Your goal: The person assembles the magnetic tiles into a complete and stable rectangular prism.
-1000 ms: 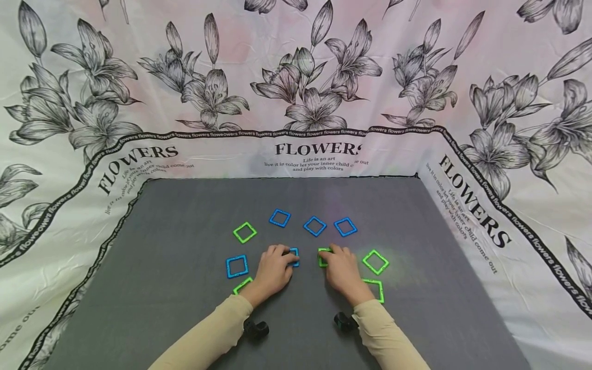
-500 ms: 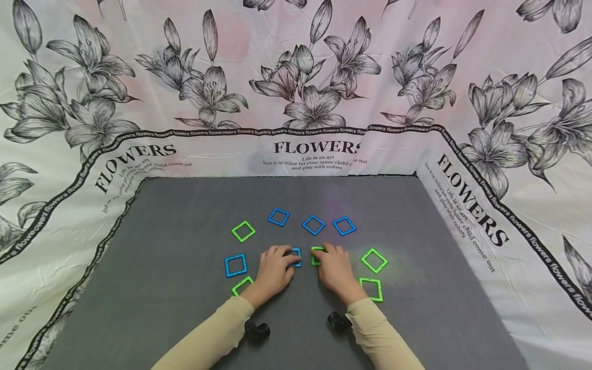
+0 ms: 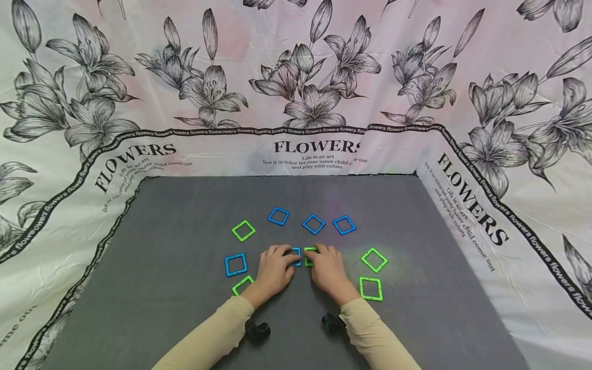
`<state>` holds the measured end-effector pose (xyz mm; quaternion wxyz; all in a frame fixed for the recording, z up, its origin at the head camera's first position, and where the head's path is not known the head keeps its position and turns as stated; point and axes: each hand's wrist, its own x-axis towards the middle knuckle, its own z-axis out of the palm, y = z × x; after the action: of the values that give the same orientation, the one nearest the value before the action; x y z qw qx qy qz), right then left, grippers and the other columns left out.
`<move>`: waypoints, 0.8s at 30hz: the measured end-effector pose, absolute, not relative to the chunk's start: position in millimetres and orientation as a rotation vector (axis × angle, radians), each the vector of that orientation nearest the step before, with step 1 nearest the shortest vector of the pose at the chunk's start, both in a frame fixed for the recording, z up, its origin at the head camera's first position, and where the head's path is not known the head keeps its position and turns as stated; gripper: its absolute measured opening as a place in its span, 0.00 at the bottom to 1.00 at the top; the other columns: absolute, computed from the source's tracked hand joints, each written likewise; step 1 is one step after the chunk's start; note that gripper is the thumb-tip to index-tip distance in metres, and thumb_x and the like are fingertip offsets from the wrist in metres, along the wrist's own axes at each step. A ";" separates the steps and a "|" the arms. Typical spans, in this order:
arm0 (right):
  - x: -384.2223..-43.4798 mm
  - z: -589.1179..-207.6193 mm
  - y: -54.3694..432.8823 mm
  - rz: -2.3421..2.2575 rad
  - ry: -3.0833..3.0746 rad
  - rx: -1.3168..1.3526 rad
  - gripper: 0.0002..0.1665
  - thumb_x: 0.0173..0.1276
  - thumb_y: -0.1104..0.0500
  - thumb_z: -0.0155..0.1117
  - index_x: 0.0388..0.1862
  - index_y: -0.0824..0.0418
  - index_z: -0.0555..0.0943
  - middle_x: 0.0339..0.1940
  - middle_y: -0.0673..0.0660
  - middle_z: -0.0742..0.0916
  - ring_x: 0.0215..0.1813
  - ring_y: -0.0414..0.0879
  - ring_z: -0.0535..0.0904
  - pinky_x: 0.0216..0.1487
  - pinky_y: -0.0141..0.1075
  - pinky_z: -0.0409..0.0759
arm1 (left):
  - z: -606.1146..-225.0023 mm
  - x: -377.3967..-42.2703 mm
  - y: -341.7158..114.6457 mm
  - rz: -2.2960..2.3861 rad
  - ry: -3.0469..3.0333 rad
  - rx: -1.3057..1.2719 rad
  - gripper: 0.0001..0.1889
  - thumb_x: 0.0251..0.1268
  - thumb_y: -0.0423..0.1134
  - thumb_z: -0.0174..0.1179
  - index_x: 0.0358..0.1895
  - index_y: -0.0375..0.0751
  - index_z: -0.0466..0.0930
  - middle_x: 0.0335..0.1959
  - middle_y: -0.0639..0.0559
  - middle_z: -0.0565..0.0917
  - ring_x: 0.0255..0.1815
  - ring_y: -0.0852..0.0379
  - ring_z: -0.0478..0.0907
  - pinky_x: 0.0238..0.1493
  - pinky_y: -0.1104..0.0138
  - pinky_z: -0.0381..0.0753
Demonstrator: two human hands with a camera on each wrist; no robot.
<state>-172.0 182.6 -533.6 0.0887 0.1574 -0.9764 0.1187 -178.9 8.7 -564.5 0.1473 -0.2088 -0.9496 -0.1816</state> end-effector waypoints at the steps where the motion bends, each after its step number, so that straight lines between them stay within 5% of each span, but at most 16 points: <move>1: -171.8 -533.4 181.8 0.350 -2.906 0.468 0.23 0.58 0.70 0.66 0.53 0.57 0.89 0.57 0.66 0.85 0.48 0.64 0.80 0.44 0.57 0.78 | -564.5 -178.9 8.7 -0.522 -2.727 -0.600 0.13 0.65 0.40 0.66 0.50 0.60 0.90 0.57 0.53 0.84 0.56 0.51 0.77 0.58 0.49 0.77; 24: -170.9 -533.9 173.5 0.337 -2.929 0.456 0.23 0.61 0.69 0.66 0.55 0.57 0.87 0.58 0.66 0.85 0.48 0.64 0.79 0.45 0.56 0.77 | -564.9 -178.5 6.2 -0.531 -2.665 -0.627 0.12 0.65 0.38 0.66 0.49 0.57 0.91 0.56 0.51 0.84 0.54 0.50 0.77 0.56 0.48 0.78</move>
<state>-170.9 173.5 -533.9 0.0791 0.1522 -0.9787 0.1127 -178.5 6.2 -564.9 0.1756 -0.2213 -0.9408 -0.1873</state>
